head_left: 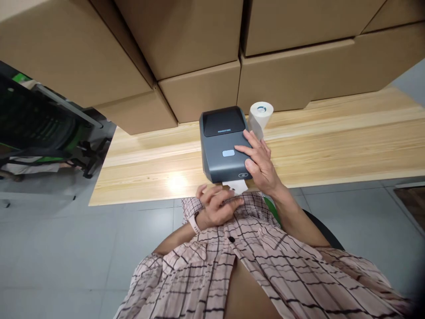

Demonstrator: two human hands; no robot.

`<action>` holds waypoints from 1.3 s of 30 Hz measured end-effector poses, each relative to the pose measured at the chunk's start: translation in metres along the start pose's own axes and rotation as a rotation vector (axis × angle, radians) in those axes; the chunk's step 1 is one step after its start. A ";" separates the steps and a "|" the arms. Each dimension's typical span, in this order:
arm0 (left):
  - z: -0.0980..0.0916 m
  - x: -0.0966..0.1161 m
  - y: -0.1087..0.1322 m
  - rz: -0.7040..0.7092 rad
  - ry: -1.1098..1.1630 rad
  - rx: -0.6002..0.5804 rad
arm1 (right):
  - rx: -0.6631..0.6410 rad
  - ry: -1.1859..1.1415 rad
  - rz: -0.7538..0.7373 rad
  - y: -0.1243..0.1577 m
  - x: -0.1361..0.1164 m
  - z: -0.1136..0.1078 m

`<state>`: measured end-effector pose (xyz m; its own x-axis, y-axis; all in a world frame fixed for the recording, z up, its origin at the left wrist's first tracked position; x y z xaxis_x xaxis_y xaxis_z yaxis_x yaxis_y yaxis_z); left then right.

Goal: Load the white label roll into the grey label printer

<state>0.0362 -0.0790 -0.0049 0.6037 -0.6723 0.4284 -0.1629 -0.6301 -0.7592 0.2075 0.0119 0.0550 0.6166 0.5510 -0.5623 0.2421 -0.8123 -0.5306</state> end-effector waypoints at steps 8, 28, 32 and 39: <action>-0.045 -0.032 -0.008 -0.180 0.114 0.227 | -0.070 0.166 -0.171 -0.013 -0.024 -0.016; 0.013 -0.138 -0.112 -0.821 0.828 0.066 | 0.080 -0.013 -0.288 -0.076 -0.040 -0.054; 0.032 -0.141 -0.117 -0.766 0.833 -0.007 | 0.250 0.002 -0.288 -0.136 -0.038 -0.066; 0.041 -0.143 -0.115 -0.747 0.840 -0.071 | 0.333 0.117 -0.250 -0.170 -0.043 -0.081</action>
<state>0.0007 0.1060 0.0012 -0.1441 -0.1484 0.9784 -0.0411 -0.9869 -0.1557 0.2000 0.1109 0.2210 0.6552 0.6820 -0.3248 0.1519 -0.5401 -0.8278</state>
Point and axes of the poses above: each hand's wrist, its own y-axis away from the middle knuckle, its own z-axis out of the palm, x = y × z, the point moved 10 cm from there along -y, towards the middle knuckle, and after that the axes turned 5 degrees about y, right-handed, at the moved point
